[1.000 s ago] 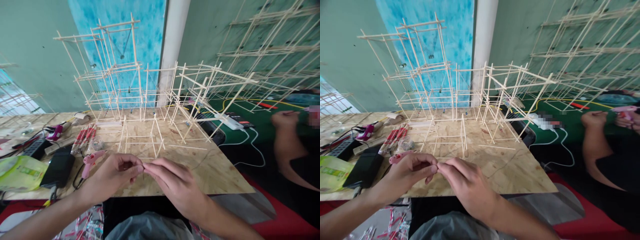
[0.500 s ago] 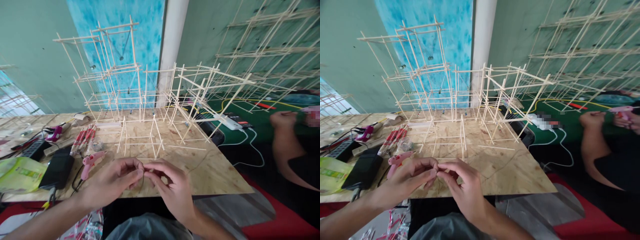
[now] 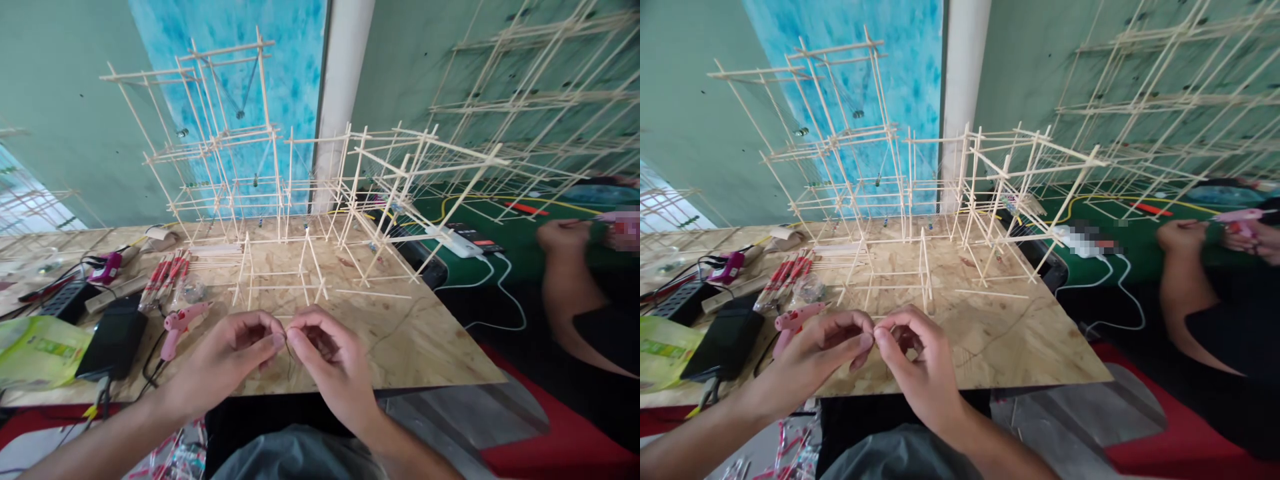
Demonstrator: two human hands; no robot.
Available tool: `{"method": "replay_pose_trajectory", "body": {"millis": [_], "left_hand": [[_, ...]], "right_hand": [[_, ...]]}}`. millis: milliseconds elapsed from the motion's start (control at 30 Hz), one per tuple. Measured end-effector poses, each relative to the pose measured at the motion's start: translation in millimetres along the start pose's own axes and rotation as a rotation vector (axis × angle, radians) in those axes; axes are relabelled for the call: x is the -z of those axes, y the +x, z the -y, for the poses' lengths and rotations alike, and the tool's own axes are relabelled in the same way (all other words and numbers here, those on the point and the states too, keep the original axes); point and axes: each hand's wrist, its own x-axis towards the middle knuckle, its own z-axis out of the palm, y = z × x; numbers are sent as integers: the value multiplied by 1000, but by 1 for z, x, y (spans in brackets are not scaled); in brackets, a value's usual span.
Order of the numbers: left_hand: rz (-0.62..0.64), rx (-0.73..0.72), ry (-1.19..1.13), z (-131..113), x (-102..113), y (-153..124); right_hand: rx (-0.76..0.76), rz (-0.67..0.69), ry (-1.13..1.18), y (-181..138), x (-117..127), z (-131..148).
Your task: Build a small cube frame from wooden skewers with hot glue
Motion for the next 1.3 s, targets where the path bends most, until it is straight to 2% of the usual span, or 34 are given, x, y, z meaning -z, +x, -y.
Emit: {"method": "replay_pose_trajectory", "body": {"millis": [100, 267, 533, 767, 1100, 1300], "left_hand": [[-31, -27, 10, 1, 2, 0], [-65, -66, 116, -1, 8, 0], [-130, -106, 179, -5, 10, 2], [-84, -87, 186, -2, 9, 1], [-85, -84, 204, 1, 8, 3], [-110, -144, 216, 1, 7, 3]], "right_hand": [[-28, 23, -35, 1, 5, 3], [28, 50, -149, 2, 14, 6], [66, -70, -146, 0, 22, 3], [57, 117, -166, 1, 14, 1], [-15, 136, -120, 4, 12, 2], [-53, 148, -106, 4, 13, 4]]}}
